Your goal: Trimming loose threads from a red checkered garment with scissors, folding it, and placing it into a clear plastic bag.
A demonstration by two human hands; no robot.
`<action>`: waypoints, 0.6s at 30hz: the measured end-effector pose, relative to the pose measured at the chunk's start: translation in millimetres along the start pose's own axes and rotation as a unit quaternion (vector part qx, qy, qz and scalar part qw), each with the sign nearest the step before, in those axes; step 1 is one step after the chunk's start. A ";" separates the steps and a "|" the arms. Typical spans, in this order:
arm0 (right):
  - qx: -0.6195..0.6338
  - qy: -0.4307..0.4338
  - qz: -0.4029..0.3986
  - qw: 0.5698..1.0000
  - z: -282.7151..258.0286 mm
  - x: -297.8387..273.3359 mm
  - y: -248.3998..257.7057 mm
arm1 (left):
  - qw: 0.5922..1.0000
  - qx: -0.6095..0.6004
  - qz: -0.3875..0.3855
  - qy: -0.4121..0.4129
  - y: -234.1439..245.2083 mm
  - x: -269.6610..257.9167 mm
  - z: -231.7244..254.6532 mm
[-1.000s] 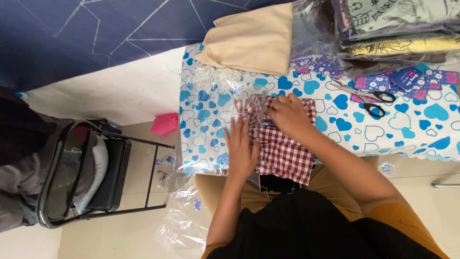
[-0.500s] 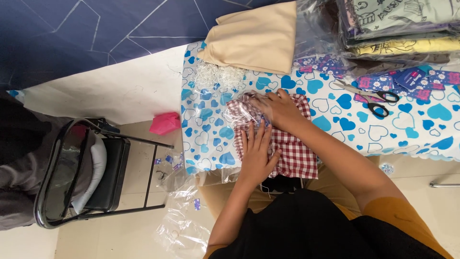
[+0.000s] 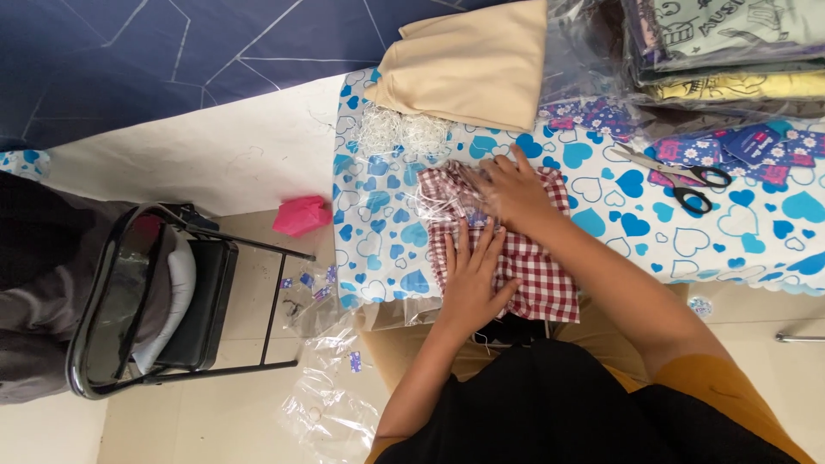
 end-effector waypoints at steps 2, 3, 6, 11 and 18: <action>0.031 0.054 -0.074 0.995 3.2 2.4 43.2 | 1.000 -0.006 0.000 0.002 0.2 -1.6 -1.8; 0.031 0.055 -0.076 0.995 9.8 -1.1 53.8 | 1.000 -0.007 0.000 0.003 0.6 -1.8 -2.6; 0.109 0.006 -0.096 0.989 31.2 -15.5 80.0 | 0.999 -0.028 0.035 0.000 2.5 -2.4 -2.4; 0.136 -0.299 -0.162 0.930 70.7 -63.8 86.8 | 0.992 -0.024 0.123 0.012 10.1 -4.6 -1.6; 0.169 -0.315 -0.195 0.913 67.1 -94.6 45.2 | 0.980 0.029 0.195 0.036 0.4 -3.6 -13.3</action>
Point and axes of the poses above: each hand's wrist, its own x-axis towards the middle knuckle, its own y-axis out of the back of the hand, z = x × y, the point moved 4 cm from there along x, towards the middle knuckle, and after that the axes turned 7 degrees about z, right-handed, at the moved point
